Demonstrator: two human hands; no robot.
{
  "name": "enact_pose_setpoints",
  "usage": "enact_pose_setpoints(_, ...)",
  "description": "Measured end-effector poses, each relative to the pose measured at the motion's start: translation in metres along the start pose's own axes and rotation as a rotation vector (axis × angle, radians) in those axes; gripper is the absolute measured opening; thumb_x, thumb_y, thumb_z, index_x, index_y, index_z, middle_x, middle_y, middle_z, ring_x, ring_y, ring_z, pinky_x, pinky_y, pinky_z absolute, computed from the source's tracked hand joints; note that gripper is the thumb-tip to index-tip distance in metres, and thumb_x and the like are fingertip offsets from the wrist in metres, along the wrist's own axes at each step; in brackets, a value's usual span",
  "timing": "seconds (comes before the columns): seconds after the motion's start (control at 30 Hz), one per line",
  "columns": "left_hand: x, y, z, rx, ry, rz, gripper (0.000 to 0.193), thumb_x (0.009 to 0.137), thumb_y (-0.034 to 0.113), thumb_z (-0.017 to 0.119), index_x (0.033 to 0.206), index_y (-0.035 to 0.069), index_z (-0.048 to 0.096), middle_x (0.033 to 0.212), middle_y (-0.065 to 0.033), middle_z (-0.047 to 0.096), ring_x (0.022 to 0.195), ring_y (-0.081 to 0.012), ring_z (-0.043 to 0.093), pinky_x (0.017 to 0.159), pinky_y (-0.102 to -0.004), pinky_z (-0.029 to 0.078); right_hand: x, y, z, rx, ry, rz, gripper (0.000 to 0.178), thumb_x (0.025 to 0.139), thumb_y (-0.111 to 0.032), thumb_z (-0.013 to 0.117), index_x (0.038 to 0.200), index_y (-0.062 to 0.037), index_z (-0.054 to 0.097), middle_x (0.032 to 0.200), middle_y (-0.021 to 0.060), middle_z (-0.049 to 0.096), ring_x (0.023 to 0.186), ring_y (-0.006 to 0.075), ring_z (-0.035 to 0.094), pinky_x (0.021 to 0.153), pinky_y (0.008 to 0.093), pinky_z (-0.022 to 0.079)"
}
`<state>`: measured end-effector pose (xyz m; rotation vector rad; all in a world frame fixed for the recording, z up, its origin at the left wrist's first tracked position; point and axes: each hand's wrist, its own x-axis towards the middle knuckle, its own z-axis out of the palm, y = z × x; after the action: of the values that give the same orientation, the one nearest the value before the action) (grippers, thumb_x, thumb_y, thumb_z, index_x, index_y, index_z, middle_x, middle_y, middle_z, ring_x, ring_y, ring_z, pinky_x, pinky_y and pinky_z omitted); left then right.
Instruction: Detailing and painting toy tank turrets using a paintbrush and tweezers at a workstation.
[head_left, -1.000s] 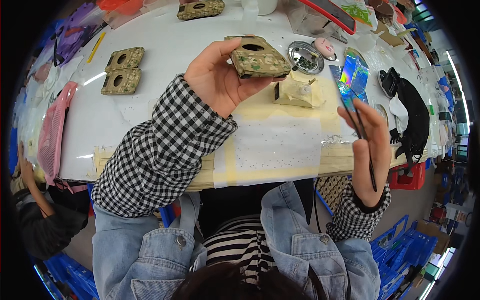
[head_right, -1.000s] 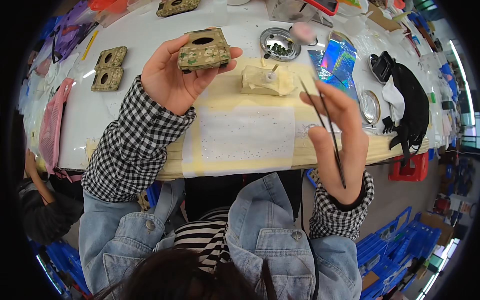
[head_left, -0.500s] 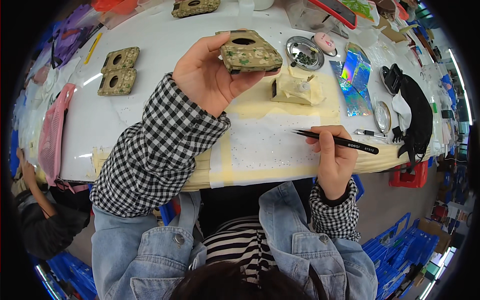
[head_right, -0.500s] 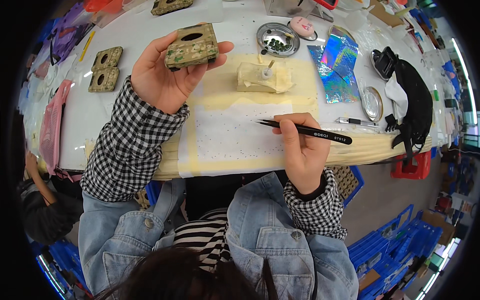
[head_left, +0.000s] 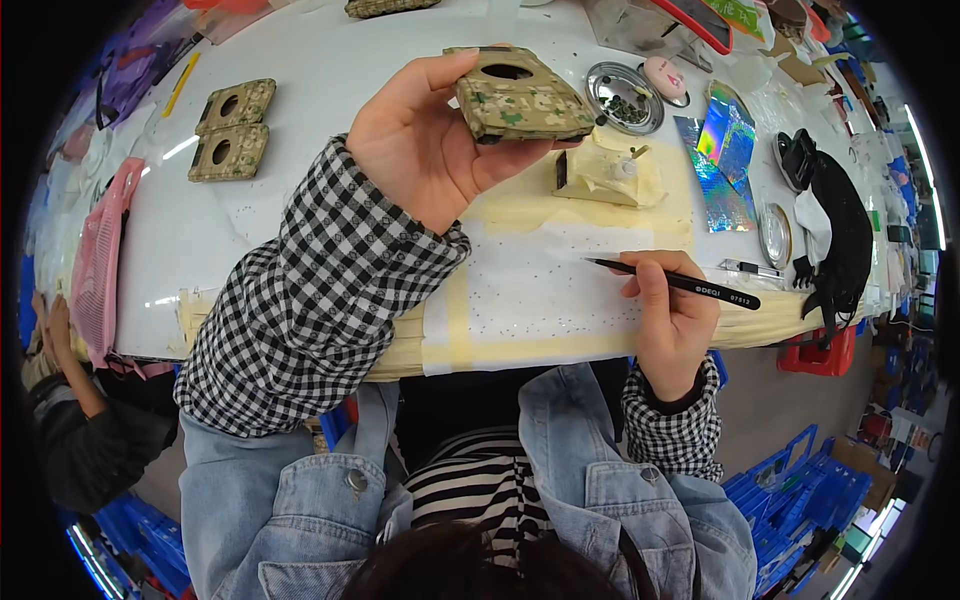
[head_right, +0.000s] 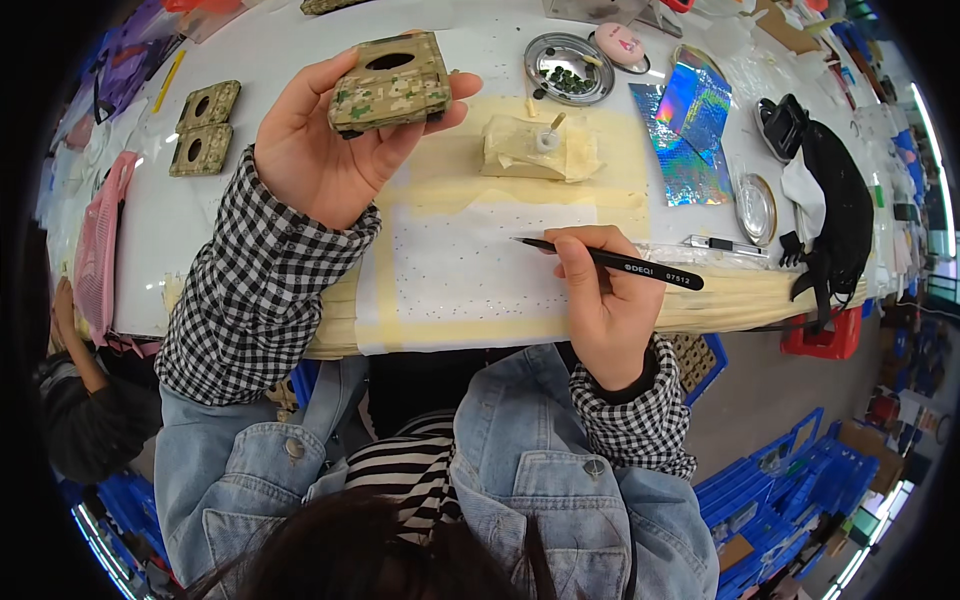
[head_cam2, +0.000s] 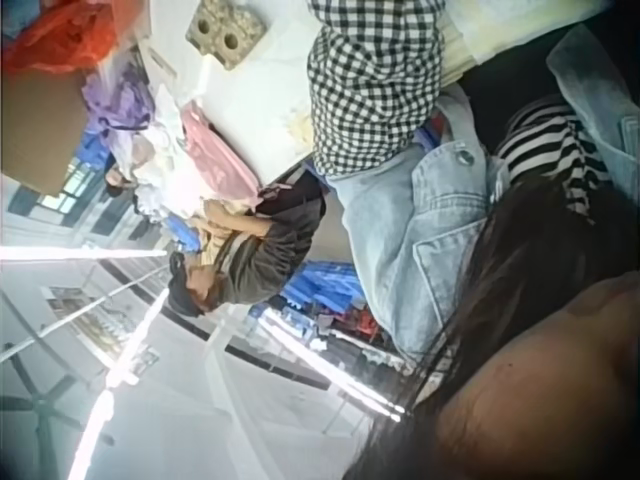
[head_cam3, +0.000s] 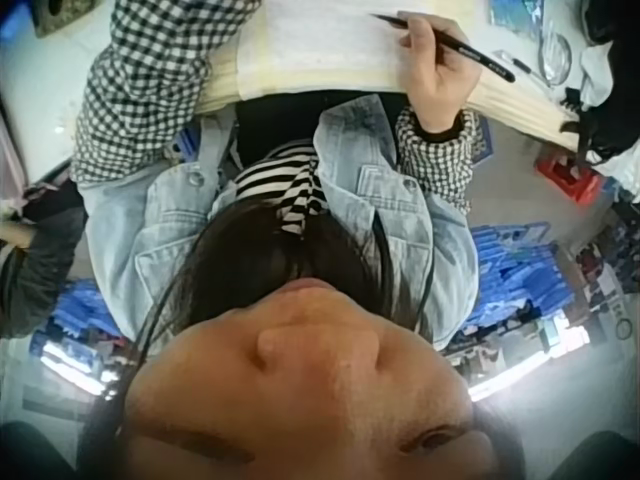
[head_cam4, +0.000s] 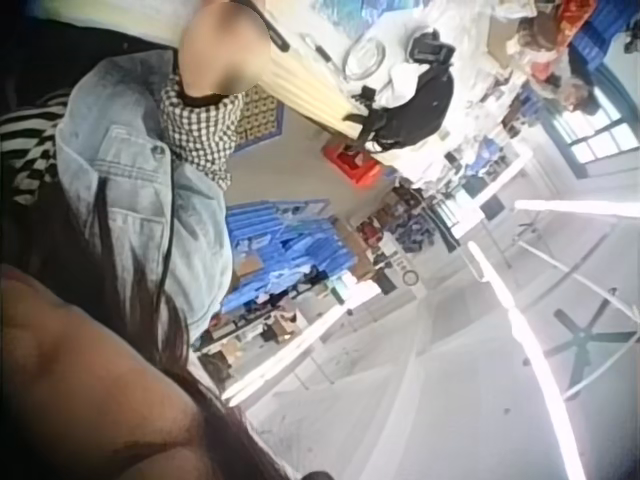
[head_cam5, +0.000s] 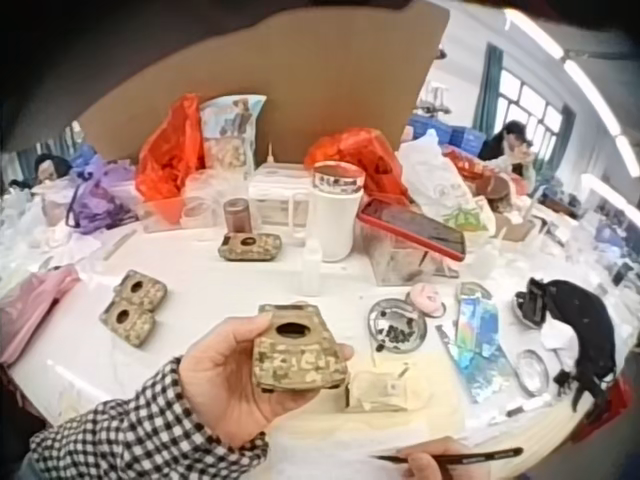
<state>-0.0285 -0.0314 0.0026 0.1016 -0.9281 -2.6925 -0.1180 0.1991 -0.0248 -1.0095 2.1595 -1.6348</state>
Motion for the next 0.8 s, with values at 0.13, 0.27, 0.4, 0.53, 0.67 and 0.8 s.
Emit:
enact_pose_setpoints(0.13,-0.0003,-0.0005,0.0008,0.005,0.028,0.009,0.050,0.096,0.027,0.026,0.127,-0.013,0.032,0.125,-0.0391,0.035,0.111,-0.0393,0.050,0.085,-0.0316,0.054,0.0004,0.0008,0.0002,-0.018,-0.012,-0.002,0.014,0.087,-0.008,0.057,0.087,0.0045,0.062,0.068,0.0046,0.059,0.061,0.0078,0.051,0.056,0.0197,0.040)
enact_pose_setpoints(0.27,0.0001,-0.0017,-0.0007,0.000,0.007,0.012,0.051,0.096,0.026,0.026,0.127,-0.013,0.032,0.125,-0.0391,0.035,0.110,-0.0390,0.051,0.085,-0.0313,0.054,0.0001,-0.0010,0.0017,-0.016,-0.021,0.012,0.015,0.089,-0.010,0.055,0.089,0.0046,0.061,0.072,0.0060,0.061,0.062,0.0079,0.051,0.057,0.0196,0.040)
enact_pose_setpoints(0.4,-0.0003,-0.0016,0.0008,0.018,0.022,0.018,0.051,0.096,0.027,0.026,0.127,-0.013,0.032,0.125,-0.0392,0.035,0.110,-0.0390,0.051,0.086,-0.0311,0.054,0.0000,-0.0035,-0.0006,-0.067,-0.061,0.015,0.020,0.092,-0.013,0.051,0.091,0.0051,0.060,0.078,0.0082,0.063,0.065,0.0077,0.050,0.060,0.0192,0.039)
enact_pose_setpoints(0.53,-0.0001,-0.0016,0.0002,0.026,0.012,0.018,0.051,0.096,0.026,0.026,0.127,-0.013,0.031,0.125,-0.0393,0.035,0.111,-0.0393,0.050,0.086,-0.0314,0.054,0.0004,-0.0035,0.0023,-0.051,-0.008,-0.005,0.014,0.087,-0.008,0.057,0.088,0.0048,0.062,0.070,0.0056,0.061,0.061,0.0085,0.052,0.056,0.0199,0.041)
enact_pose_setpoints(0.67,0.0003,-0.0011,-0.0022,-0.002,-0.026,0.007,0.051,0.096,0.026,0.026,0.127,-0.013,0.031,0.125,-0.0396,0.035,0.111,-0.0395,0.050,0.086,-0.0316,0.054,0.0003,-0.0017,0.0019,-0.032,-0.016,-0.011,0.014,0.088,-0.008,0.056,0.088,0.0048,0.062,0.071,0.0060,0.061,0.061,0.0084,0.051,0.056,0.0199,0.041)
enact_pose_setpoints(0.8,0.0000,-0.0007,-0.0006,0.032,0.001,0.013,0.051,0.096,0.026,0.026,0.127,-0.013,0.031,0.125,-0.0397,0.035,0.110,-0.0395,0.051,0.086,-0.0315,0.054,0.0007,-0.0031,0.0013,-0.023,-0.028,-0.004,0.015,0.088,-0.009,0.056,0.088,0.0046,0.062,0.072,0.0059,0.061,0.061,0.0082,0.051,0.056,0.0197,0.041)
